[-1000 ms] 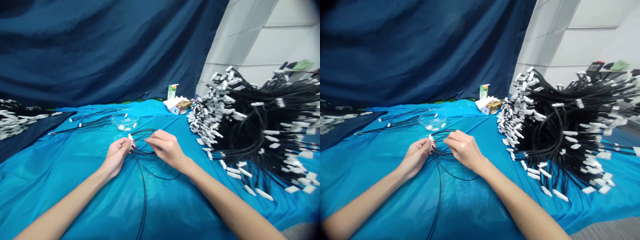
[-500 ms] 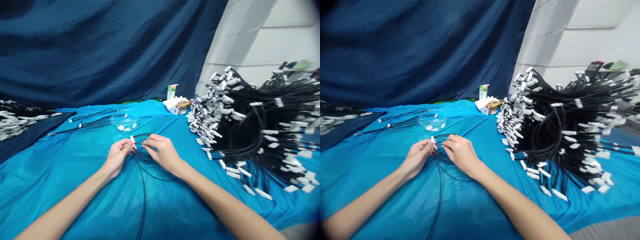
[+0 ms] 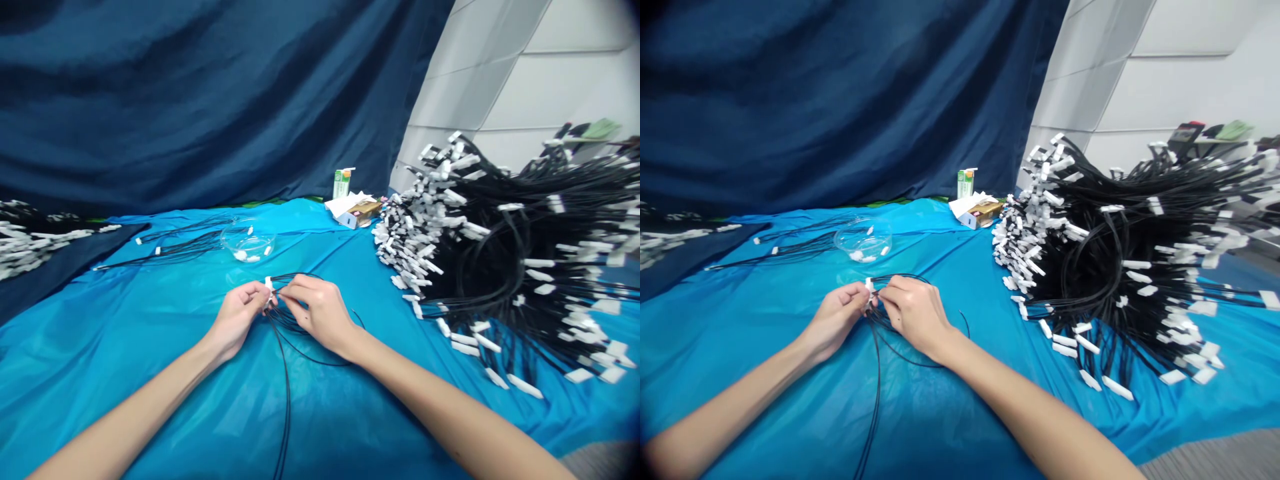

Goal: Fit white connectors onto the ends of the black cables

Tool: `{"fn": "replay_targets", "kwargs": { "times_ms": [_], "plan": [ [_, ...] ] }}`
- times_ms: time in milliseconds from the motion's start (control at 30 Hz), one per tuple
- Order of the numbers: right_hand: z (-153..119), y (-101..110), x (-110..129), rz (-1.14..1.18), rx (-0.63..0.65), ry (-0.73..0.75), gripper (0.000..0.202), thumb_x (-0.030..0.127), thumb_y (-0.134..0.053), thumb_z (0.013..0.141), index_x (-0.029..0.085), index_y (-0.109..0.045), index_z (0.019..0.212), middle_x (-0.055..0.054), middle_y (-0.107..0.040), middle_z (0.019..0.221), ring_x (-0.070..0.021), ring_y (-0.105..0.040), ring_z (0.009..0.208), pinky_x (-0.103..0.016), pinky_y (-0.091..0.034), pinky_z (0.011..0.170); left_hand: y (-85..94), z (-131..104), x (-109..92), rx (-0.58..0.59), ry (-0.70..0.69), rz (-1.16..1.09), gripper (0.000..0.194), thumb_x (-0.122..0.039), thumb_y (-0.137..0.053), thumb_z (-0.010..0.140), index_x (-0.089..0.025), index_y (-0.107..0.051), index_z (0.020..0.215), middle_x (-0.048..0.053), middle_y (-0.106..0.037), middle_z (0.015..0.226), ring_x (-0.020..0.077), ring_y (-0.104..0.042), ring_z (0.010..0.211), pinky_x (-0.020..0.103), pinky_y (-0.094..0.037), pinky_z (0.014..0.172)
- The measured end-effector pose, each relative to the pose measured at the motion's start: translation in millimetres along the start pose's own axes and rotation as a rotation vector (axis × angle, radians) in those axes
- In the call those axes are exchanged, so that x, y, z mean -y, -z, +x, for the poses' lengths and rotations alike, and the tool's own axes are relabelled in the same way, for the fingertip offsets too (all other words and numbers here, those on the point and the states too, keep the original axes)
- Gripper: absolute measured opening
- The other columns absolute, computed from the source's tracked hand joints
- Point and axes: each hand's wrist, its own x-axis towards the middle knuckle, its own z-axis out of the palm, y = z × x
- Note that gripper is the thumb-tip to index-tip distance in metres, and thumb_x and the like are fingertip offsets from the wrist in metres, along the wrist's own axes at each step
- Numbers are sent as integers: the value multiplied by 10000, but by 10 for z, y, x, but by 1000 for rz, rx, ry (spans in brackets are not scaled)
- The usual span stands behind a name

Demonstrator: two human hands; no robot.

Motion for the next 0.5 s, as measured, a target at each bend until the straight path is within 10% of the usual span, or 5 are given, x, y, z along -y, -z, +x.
{"fn": "replay_targets", "kwargs": {
  "times_ms": [300, 500],
  "plan": [
    [25, 49, 8, -100, -108, 120, 205, 238, -454, 831, 143, -608, 928, -54, -544, 930, -146, -424, 887, -268, -363, 784, 35, 19, 2, -12, 12, -68, 424, -423, -636, 627, -54, -472, 760, 47, -493, 710, 45, -432, 608, 133, -341, 553],
    [10, 75, 29, -250, 122, 489, 161, 208, -451, 825, 182, -604, 868, 2, -550, 1009, -191, -357, 1047, -381, -279, 855, 95, 61, 34, -10, 71, -164, 448, -411, -662, 605, -66, -459, 805, 27, -485, 705, 39, -438, 579, 135, -348, 526]
  ]
}}
